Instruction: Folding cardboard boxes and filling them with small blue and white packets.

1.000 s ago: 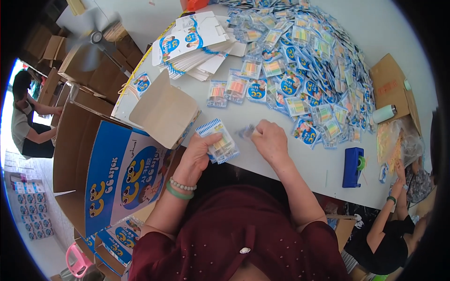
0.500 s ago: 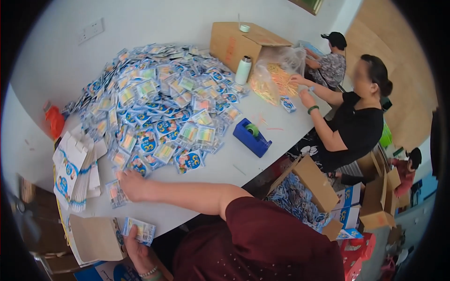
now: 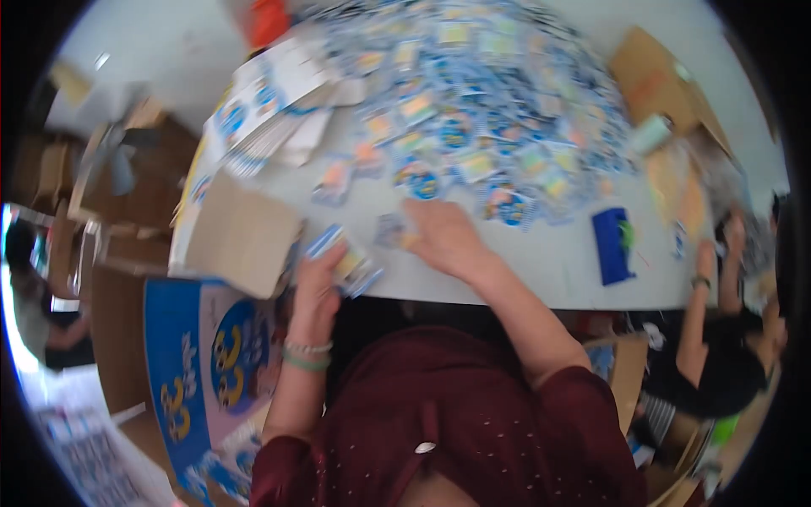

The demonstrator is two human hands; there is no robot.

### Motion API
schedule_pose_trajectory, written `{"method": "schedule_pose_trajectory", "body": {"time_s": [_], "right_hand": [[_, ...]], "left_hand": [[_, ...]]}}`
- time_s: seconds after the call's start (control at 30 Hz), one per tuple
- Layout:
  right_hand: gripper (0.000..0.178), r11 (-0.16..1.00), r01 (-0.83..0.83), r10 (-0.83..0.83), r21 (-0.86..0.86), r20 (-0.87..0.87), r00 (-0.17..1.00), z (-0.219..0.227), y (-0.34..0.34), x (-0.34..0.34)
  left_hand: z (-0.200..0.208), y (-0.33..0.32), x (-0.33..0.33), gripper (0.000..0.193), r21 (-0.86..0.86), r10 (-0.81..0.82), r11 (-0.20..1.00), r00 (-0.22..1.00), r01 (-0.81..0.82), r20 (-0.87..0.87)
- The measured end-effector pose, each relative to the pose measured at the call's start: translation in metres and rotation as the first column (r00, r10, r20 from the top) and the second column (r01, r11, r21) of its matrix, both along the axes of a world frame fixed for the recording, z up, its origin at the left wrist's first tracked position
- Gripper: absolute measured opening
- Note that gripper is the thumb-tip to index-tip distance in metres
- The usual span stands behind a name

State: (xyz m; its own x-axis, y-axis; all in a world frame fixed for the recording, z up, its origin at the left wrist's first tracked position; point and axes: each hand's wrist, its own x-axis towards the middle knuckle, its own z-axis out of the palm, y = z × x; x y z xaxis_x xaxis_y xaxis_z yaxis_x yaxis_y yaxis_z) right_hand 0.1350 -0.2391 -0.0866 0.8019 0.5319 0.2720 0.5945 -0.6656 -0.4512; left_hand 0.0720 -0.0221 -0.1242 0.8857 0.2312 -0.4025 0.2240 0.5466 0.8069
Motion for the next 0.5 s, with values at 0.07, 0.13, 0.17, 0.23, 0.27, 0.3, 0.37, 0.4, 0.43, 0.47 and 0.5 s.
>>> {"method": "schedule_pose_trajectory", "body": {"time_s": [0.07,0.13,0.17,0.23,0.27,0.3,0.37,0.4,0.43,0.47,0.5], "right_hand": [[0.021,0.993,-0.113,0.106,0.041,0.143,0.984,0.000,-0.001,-0.012],[0.019,0.984,-0.172,0.174,-0.047,0.053,0.983,0.002,0.002,-0.023],[0.019,0.981,-0.188,0.190,-0.042,0.053,0.980,0.000,0.003,-0.027],[0.020,0.999,-0.025,0.025,0.022,-0.005,1.000,-0.003,0.003,-0.032],[0.020,0.999,-0.024,0.024,0.021,-0.003,1.000,-0.007,0.004,-0.031],[0.019,0.994,0.039,-0.040,-0.101,-0.010,0.999,-0.015,0.005,-0.029],[0.018,0.969,0.105,-0.109,-0.223,-0.005,0.994,-0.009,0.010,-0.025],[0.018,0.974,0.173,-0.202,-0.149,-0.213,0.956,-0.002,0.010,-0.024],[0.019,0.963,0.252,-0.267,-0.091,-0.416,0.869,0.005,0.010,-0.023],[0.019,0.963,0.254,-0.269,-0.092,-0.413,0.870,0.003,0.012,-0.021],[0.023,0.958,0.202,-0.072,0.204,-0.512,0.856,-0.001,0.016,-0.020]], "left_hand": [[0.006,0.001,-0.003,0.028,0.039,0.057,0.998,0.998,-0.058,0.013],[0.007,0.005,-0.007,0.023,-0.123,0.006,0.992,1.000,-0.006,-0.003],[0.007,0.008,-0.010,0.023,-0.118,0.022,0.993,1.000,-0.022,-0.004],[0.007,0.010,-0.013,0.032,-0.142,-0.018,0.990,1.000,0.017,-0.007],[0.008,0.009,-0.013,0.032,-0.142,-0.019,0.990,1.000,0.018,-0.004],[0.008,0.008,-0.014,0.032,-0.112,0.000,0.994,1.000,-0.003,-0.030],[0.009,0.007,-0.012,0.032,-0.082,0.015,0.996,0.999,-0.019,-0.049],[0.010,0.004,-0.012,0.032,-0.099,0.046,0.994,0.997,-0.051,-0.057],[0.010,0.000,-0.012,0.032,-0.118,0.078,0.989,0.995,-0.085,-0.066],[0.010,-0.003,-0.010,0.032,-0.120,0.076,0.989,0.995,-0.083,-0.063],[0.011,-0.005,-0.006,0.028,-0.248,0.055,0.967,0.998,-0.062,-0.035]]}}
